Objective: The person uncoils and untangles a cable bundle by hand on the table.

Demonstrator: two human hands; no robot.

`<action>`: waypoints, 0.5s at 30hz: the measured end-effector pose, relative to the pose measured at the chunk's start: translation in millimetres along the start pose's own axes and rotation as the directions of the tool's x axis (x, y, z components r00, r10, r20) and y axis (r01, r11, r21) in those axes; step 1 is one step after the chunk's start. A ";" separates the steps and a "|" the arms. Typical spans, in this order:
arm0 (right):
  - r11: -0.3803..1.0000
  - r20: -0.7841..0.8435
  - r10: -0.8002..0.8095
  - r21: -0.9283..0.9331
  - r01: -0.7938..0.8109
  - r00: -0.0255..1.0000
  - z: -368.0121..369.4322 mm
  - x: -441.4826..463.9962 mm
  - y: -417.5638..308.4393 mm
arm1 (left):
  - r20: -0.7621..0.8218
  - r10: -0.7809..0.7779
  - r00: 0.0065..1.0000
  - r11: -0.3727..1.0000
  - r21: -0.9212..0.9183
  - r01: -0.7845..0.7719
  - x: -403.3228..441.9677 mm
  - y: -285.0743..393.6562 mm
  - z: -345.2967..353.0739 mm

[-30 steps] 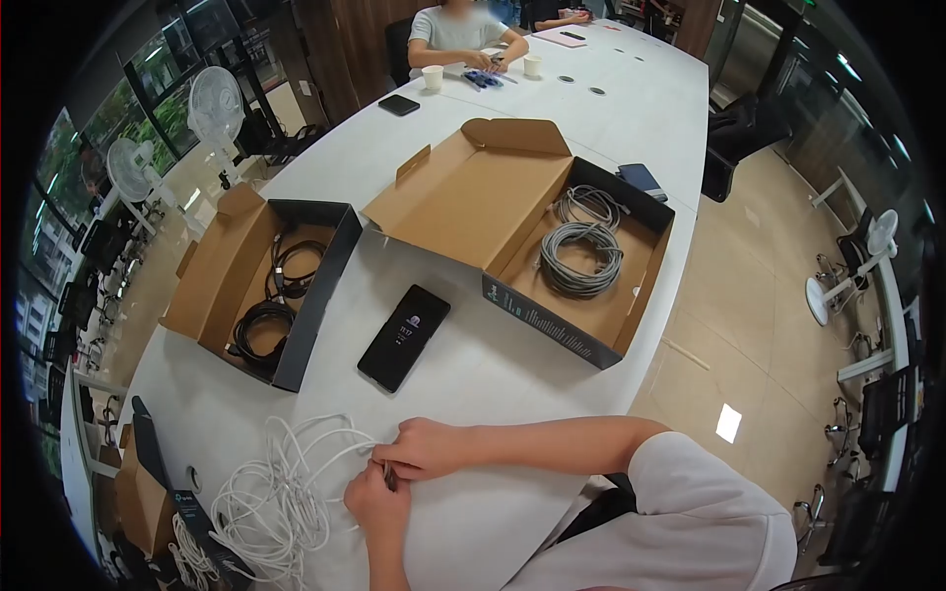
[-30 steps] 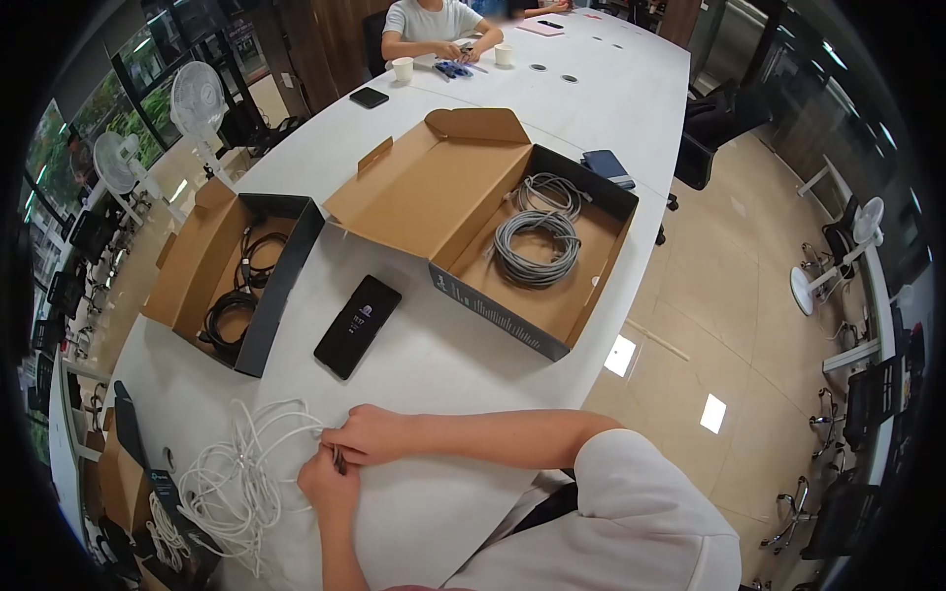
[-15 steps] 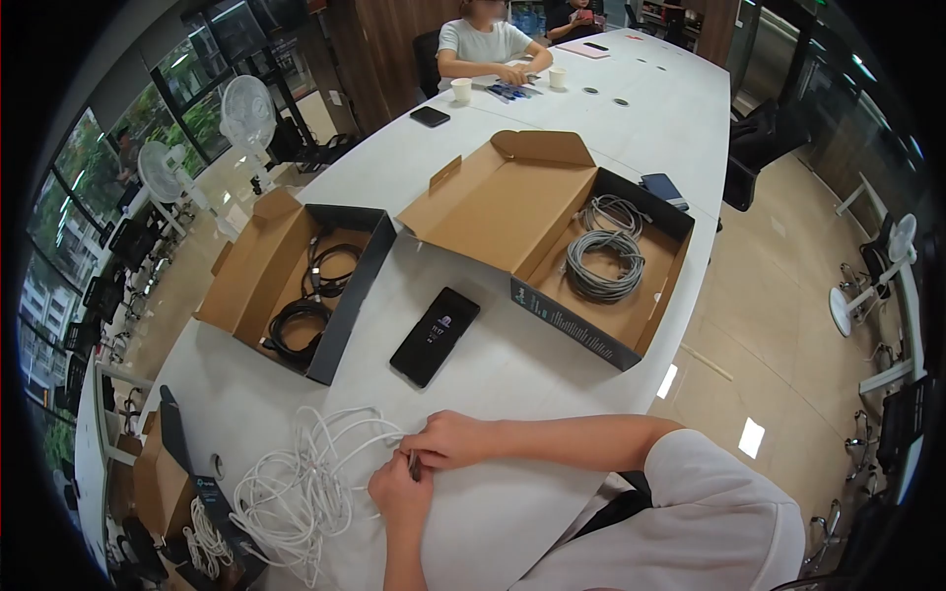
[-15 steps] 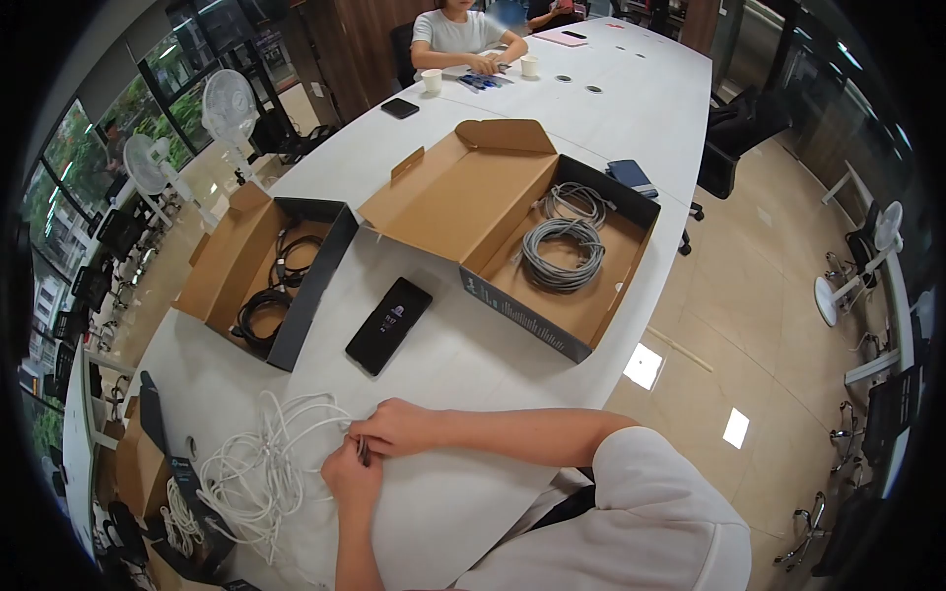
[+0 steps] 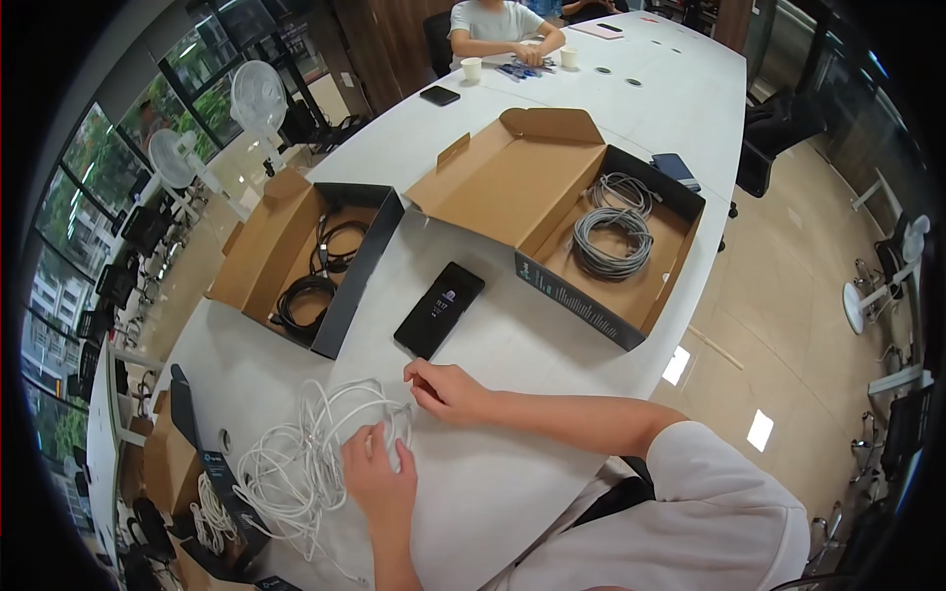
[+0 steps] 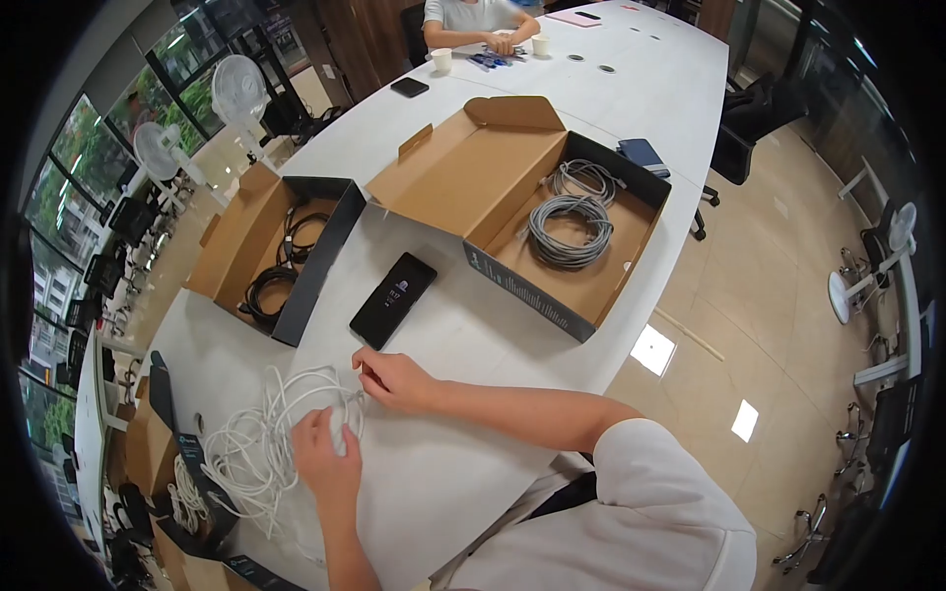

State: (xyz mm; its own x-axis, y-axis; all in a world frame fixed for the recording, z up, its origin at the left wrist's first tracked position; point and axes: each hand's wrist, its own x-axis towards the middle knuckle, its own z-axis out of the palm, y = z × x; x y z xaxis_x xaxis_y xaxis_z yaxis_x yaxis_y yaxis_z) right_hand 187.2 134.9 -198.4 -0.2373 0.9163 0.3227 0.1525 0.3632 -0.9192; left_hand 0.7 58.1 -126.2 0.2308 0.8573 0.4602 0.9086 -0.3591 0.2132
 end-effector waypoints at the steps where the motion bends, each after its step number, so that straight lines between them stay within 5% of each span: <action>1: 0.999 0.002 0.024 0.027 -0.024 1.000 -1.0 0.3 -0.8 | -0.011 -0.025 1.000 1.000 0.001 0.025 2.8 0.6 -12.8; 4: 0.996 -0.017 0.050 0.081 -0.048 0.999 -1.1 1.7 -1.1 | -0.167 -0.033 0.985 0.967 0.242 0.074 11.2 -14.2 -43.9; 7: 0.995 -0.011 0.034 0.095 -0.033 0.999 0.3 -0.9 3.3 | -0.183 -0.245 0.952 0.885 0.359 0.296 14.5 -31.0 -61.5; 10: 0.995 -0.008 0.016 0.103 -0.015 1.000 -0.7 0.2 3.9 | -0.040 -0.520 0.853 0.741 0.475 0.474 -4.2 -59.4 -55.8; 13: 0.994 -0.022 0.001 0.112 0.001 1.000 -2.0 1.9 4.8 | 0.156 -0.594 0.789 0.780 0.351 0.518 -14.7 -78.4 -52.2; 15: 0.992 -0.012 0.026 0.125 -0.024 1.000 -0.9 0.2 3.3 | 0.117 -0.579 0.807 0.786 0.343 0.514 -20.3 -79.1 -40.2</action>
State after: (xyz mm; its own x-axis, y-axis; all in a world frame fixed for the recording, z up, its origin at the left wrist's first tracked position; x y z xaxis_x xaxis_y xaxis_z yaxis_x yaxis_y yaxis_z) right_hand 188.5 136.5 -201.2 -0.2217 0.9274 0.3013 0.0373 0.3169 -0.9477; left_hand -89.8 54.3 -117.8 -0.2994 0.9428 0.1466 0.9522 0.2855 0.1085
